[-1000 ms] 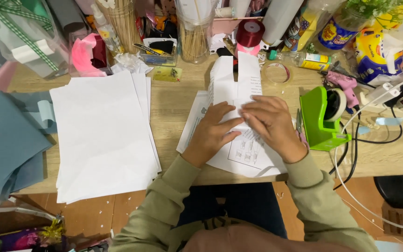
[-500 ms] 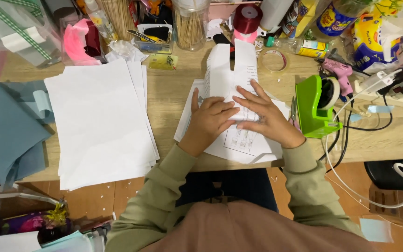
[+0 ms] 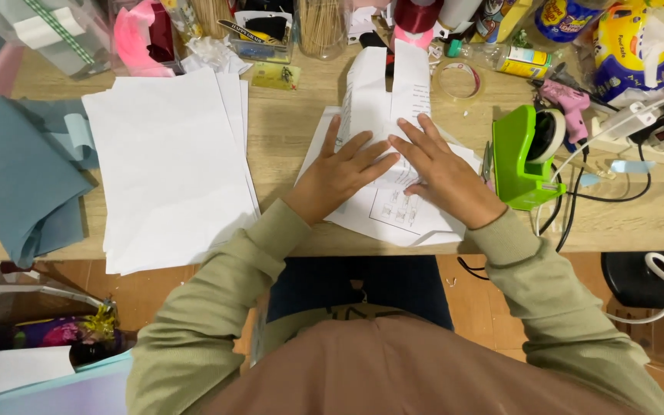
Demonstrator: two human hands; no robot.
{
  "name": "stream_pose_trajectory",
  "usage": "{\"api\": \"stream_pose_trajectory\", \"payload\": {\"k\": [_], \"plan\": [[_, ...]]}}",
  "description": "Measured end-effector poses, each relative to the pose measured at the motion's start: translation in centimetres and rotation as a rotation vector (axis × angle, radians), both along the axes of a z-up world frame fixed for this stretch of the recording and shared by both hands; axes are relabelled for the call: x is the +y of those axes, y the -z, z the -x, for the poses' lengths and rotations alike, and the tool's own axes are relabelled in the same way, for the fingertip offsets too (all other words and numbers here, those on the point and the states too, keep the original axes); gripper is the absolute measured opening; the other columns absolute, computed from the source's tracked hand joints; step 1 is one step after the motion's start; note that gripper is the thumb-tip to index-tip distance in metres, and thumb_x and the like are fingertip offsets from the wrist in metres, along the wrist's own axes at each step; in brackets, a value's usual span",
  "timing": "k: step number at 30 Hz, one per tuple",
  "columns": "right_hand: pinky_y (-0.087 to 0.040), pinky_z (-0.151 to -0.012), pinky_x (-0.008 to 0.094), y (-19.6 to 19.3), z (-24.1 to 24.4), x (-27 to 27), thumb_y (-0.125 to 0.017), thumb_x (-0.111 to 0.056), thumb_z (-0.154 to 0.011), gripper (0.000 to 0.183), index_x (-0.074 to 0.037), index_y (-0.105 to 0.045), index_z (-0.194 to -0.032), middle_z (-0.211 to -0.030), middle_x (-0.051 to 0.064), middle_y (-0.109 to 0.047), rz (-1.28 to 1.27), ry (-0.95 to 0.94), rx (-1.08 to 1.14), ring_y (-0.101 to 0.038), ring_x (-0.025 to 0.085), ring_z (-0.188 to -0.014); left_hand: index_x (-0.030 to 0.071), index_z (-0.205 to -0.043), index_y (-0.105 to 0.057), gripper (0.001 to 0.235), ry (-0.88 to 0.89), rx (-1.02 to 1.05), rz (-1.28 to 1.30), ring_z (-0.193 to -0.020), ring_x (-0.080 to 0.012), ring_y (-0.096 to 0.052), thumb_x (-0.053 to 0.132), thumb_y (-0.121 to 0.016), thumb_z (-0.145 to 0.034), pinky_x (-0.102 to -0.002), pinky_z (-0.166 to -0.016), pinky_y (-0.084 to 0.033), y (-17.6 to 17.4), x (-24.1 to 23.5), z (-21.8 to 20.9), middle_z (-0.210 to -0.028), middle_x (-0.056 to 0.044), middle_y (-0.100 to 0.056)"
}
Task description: The person folds a printed sheet of paper in half multiple times using both hands, then places it on a stack of white paper. They repeat the folding process with another sheet and continue stacking the folded pieces.
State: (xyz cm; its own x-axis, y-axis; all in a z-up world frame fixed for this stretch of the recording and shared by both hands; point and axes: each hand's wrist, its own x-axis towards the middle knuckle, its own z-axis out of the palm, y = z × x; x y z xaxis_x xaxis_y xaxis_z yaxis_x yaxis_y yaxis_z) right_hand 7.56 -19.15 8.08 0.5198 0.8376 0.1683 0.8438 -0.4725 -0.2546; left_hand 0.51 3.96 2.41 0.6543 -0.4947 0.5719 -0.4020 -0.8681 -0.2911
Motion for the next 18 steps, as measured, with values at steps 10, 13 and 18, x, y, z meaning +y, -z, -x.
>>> {"api": "stream_pose_trajectory", "payload": {"k": [10, 13, 18], "plan": [[-0.05, -0.106, 0.048, 1.8, -0.3, 0.0, -0.086, -0.03, -0.079, 0.074, -0.012, -0.057, -0.145, -0.153, 0.013, -0.053, -0.16, -0.006, -0.185, -0.036, 0.041, -0.148, 0.027, -0.123, -0.066, 0.05, 0.169, 0.045, 0.238, -0.12, -0.0183, -0.056, 0.04, -0.086, -0.079, -0.064, -0.12, -0.016, 2.0, 0.2, -2.7, -0.12, 0.004, -0.066], [-0.051, -0.105, 0.048, 2.2, -0.1, 0.5, -0.086, -0.035, -0.079, 0.073, -0.012, -0.06, -0.143, -0.149, 0.014, -0.057, -0.233, 0.008, -0.22, -0.041, 0.041, -0.145, 0.027, -0.121, -0.069, 0.045, 0.179, 0.014, 0.302, -0.114, -0.0184, -0.057, 0.046, -0.082, -0.083, -0.063, -0.119, -0.017, 2.4, -0.1, -2.6, -0.116, 0.005, -0.069], [-0.054, -0.101, 0.049, 2.7, -0.1, 0.8, -0.087, -0.039, -0.077, 0.069, -0.012, -0.066, -0.137, -0.143, 0.016, -0.062, -0.322, 0.03, -0.261, -0.048, 0.043, -0.139, 0.028, -0.123, -0.07, 0.045, 0.121, -0.037, 0.352, -0.117, -0.018, -0.059, 0.039, -0.087, -0.083, -0.063, -0.117, -0.018, 2.2, -0.8, -1.6, -0.118, 0.003, -0.071]]}}
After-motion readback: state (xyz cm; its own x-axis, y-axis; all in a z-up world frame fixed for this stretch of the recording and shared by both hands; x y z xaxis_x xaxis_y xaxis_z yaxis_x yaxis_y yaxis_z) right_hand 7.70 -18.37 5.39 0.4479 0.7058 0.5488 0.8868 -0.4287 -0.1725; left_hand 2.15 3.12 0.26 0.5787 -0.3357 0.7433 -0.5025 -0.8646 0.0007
